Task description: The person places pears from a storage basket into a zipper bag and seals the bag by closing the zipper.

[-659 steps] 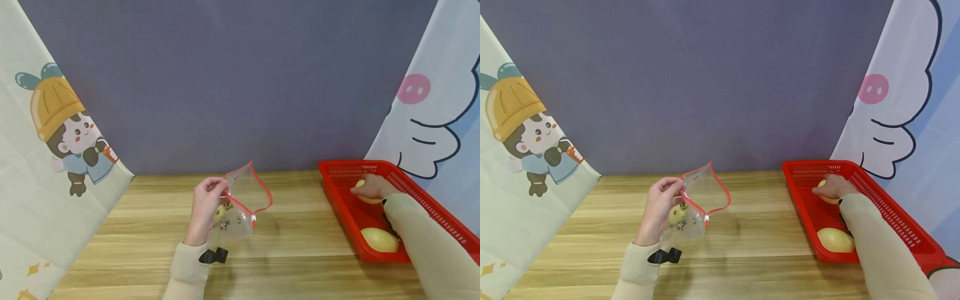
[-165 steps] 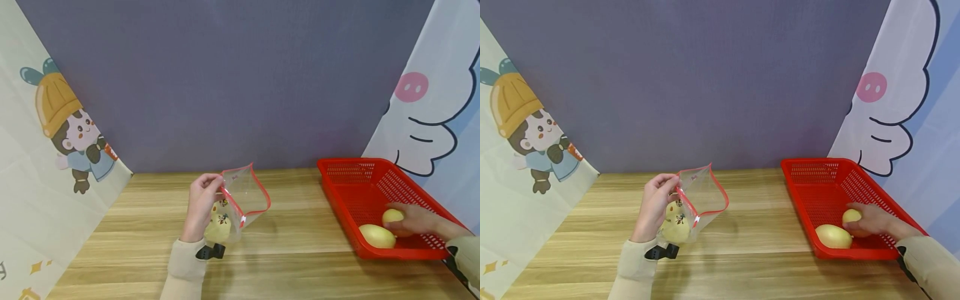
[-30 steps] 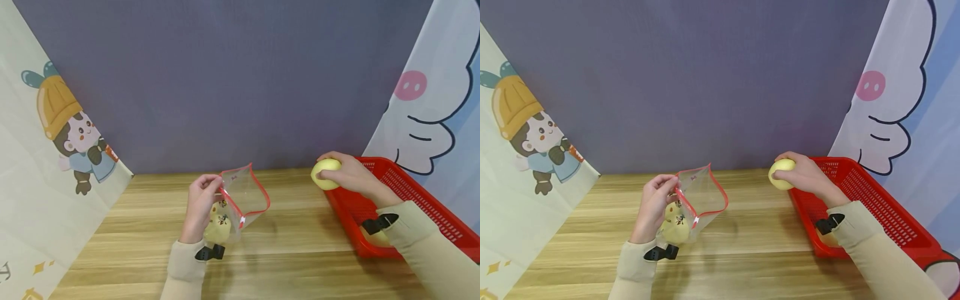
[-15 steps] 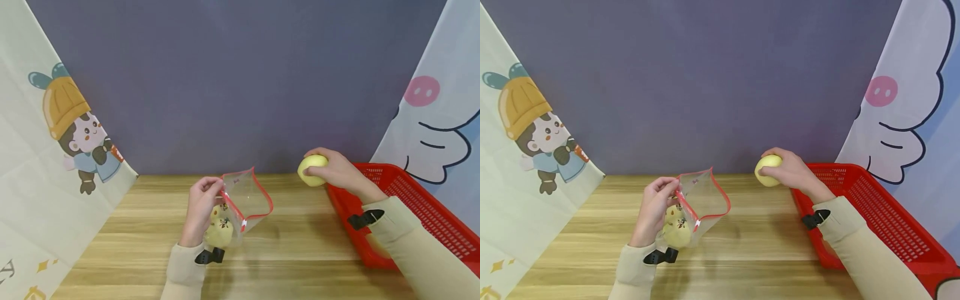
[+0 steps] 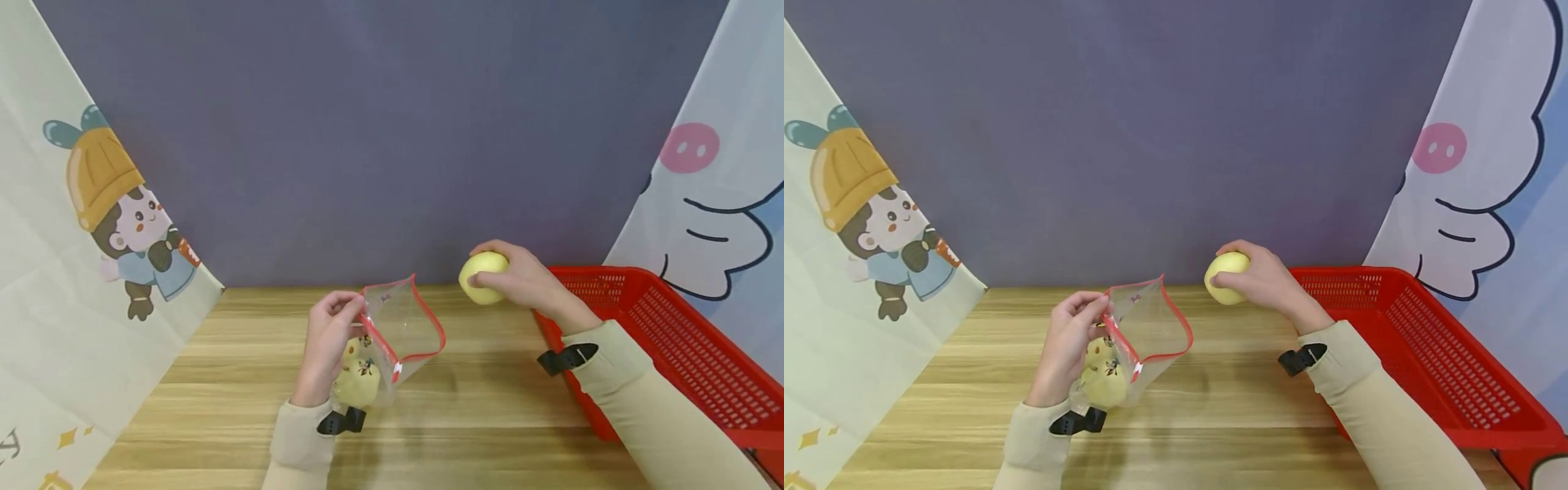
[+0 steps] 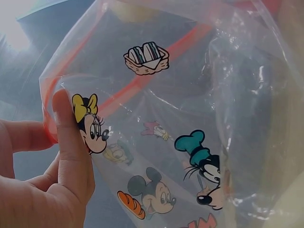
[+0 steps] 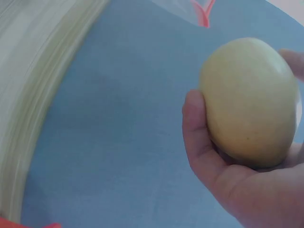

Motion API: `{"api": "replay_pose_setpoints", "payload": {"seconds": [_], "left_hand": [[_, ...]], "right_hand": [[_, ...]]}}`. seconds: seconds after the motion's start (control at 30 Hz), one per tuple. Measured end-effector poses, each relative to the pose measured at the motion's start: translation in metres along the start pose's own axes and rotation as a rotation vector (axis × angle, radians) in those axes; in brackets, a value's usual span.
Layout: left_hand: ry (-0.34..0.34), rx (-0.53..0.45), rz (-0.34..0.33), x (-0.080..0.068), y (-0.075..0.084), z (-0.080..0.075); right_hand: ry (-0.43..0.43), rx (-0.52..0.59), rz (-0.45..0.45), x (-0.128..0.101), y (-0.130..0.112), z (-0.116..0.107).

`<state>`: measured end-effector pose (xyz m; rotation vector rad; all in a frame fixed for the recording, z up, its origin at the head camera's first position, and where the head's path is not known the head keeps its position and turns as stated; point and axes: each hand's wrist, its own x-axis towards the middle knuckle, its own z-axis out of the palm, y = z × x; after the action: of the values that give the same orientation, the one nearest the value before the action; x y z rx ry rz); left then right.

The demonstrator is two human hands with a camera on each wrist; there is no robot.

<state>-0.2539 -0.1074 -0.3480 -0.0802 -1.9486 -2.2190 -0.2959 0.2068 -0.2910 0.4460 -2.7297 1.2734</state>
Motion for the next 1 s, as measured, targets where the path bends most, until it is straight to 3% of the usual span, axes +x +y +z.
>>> {"api": "replay_pose_setpoints", "payload": {"seconds": [0.5,1.0], "left_hand": [[-0.022,-0.013,0.008,-0.006,0.004,-0.009],[-0.022,-0.015,-0.003,-0.006,0.003,-0.007]], "right_hand": [[0.016,0.074,-0.008,-0.011,-0.023,0.027],[0.056,0.158,-0.033,-0.022,-0.022,0.052]]}}
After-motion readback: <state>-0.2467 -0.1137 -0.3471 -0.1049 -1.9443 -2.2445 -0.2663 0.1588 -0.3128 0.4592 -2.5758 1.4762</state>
